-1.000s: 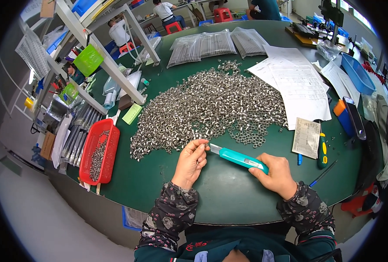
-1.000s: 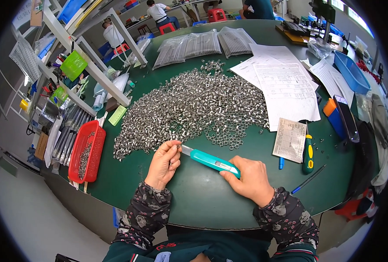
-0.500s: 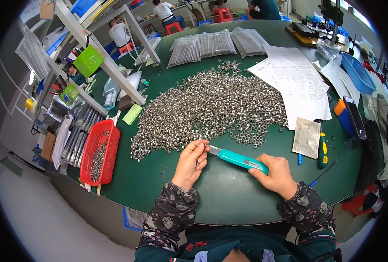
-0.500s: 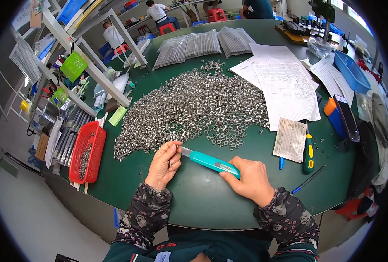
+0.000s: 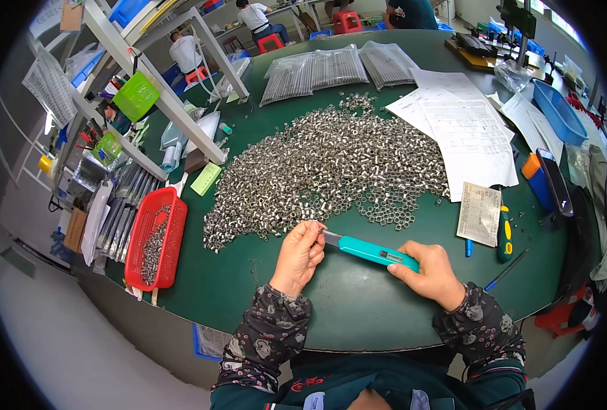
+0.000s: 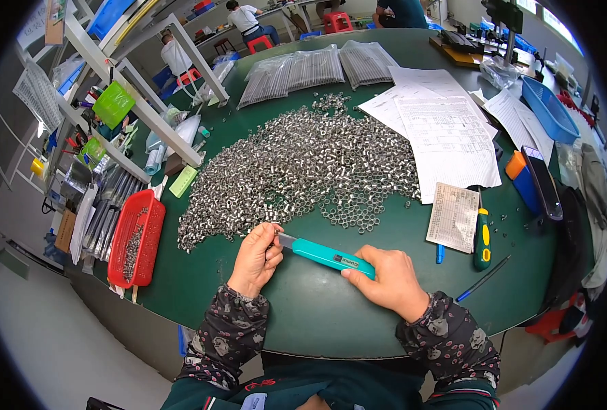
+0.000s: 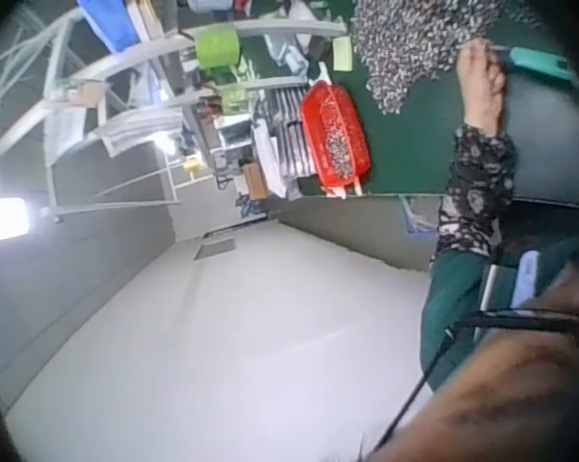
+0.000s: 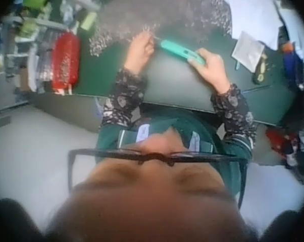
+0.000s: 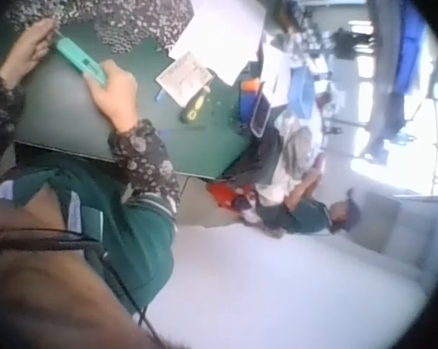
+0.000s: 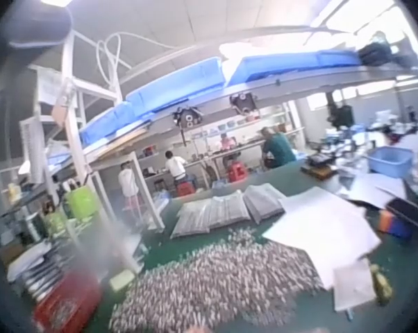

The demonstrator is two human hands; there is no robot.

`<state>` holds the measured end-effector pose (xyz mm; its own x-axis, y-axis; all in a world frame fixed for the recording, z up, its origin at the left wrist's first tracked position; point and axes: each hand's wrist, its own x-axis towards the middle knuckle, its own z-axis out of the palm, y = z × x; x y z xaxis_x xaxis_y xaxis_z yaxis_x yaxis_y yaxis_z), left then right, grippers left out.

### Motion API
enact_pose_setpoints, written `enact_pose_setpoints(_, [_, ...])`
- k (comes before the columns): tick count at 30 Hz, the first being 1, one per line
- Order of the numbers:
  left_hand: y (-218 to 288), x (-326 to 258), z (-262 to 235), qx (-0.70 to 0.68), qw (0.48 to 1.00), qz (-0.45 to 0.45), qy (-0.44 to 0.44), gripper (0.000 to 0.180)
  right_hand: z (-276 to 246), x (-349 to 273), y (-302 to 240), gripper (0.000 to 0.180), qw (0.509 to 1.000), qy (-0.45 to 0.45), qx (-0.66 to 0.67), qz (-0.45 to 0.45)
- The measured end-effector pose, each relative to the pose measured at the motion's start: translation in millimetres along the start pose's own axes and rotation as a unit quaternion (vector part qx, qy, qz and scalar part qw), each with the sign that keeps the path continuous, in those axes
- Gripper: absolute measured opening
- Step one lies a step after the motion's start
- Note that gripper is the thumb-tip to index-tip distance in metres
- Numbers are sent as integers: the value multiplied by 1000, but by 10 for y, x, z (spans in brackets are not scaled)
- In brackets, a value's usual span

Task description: Trimming excess material from small metal components using a utility knife.

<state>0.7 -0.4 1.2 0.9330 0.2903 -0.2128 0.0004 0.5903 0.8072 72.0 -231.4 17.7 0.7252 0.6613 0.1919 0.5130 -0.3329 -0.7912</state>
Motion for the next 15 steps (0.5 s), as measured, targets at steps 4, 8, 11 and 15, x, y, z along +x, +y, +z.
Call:
enact_pose_setpoints(4, [-4,-22,16,47,999,6,9,16,-10,21,2,28,999,-25,24,28])
enact_pose_setpoints(8, [8,-14,34,76,997,-9,26,20,21,19,-11,24,996,66,-38,-53])
enact_pose_setpoints(11, [20,-8,11,32,998,-46,5,24,-48,31,-12,21,984,159,-22,-72])
enact_pose_setpoints(15, [52,-17,-41,-2,999,-44,2,25,-24,53,-47,18,990,115,-33,-75])
